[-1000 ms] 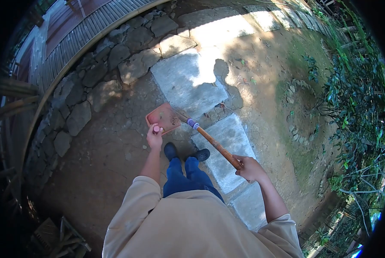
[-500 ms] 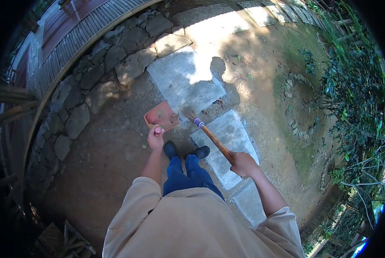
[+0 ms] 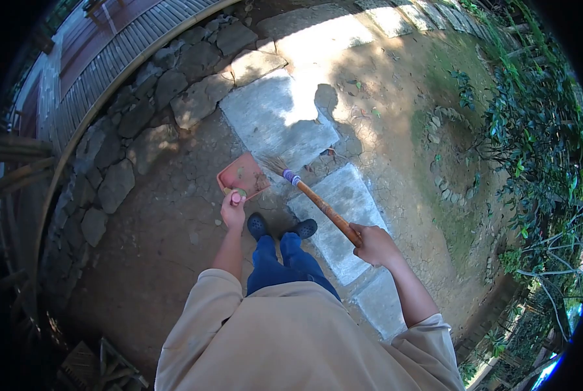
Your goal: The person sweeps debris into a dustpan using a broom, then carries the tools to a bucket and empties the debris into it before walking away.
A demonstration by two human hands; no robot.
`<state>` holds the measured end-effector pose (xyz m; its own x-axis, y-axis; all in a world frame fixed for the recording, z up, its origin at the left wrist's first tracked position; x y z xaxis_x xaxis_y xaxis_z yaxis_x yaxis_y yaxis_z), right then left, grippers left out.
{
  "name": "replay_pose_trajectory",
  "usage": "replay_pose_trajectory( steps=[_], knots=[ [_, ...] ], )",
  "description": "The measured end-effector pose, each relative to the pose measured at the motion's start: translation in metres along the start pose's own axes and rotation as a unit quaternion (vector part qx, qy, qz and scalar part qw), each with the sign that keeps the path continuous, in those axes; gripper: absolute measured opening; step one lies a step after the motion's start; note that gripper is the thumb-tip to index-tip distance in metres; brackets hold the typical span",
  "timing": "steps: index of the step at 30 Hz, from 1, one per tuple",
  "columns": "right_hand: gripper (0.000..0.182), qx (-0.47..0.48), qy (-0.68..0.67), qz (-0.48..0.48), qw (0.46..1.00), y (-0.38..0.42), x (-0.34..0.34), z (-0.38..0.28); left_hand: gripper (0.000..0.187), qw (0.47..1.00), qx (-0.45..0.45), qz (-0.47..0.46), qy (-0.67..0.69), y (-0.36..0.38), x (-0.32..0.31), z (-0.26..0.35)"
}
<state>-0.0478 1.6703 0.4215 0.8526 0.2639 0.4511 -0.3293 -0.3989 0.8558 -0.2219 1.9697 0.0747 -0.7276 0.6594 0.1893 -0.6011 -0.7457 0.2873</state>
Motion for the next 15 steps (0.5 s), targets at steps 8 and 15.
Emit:
replay_pose_trajectory(
  steps=[8,15],
  knots=[
    [0.057,-0.023,0.004,-0.039,0.999,-0.011,-0.013,0.011,0.035,1.000,0.017,-0.013,-0.001,0.008,0.006,-0.006],
    [0.068,0.006,-0.079,-0.072,0.994,0.005,-0.021,0.019,0.036,0.996,0.022,-0.005,-0.089,0.013,0.002,0.013]
  ],
)
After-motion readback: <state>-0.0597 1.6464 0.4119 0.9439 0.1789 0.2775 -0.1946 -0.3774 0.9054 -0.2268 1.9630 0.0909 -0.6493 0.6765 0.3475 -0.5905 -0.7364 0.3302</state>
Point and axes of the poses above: each hand's wrist, its own y-axis away from the middle knuckle, its own x-axis out of the back of the hand, z = x × y, the point moved 1 cm from there along -y, towards the middle knuckle, and after that the axes turned 13 degrees about -z, right-handed, at the moved point
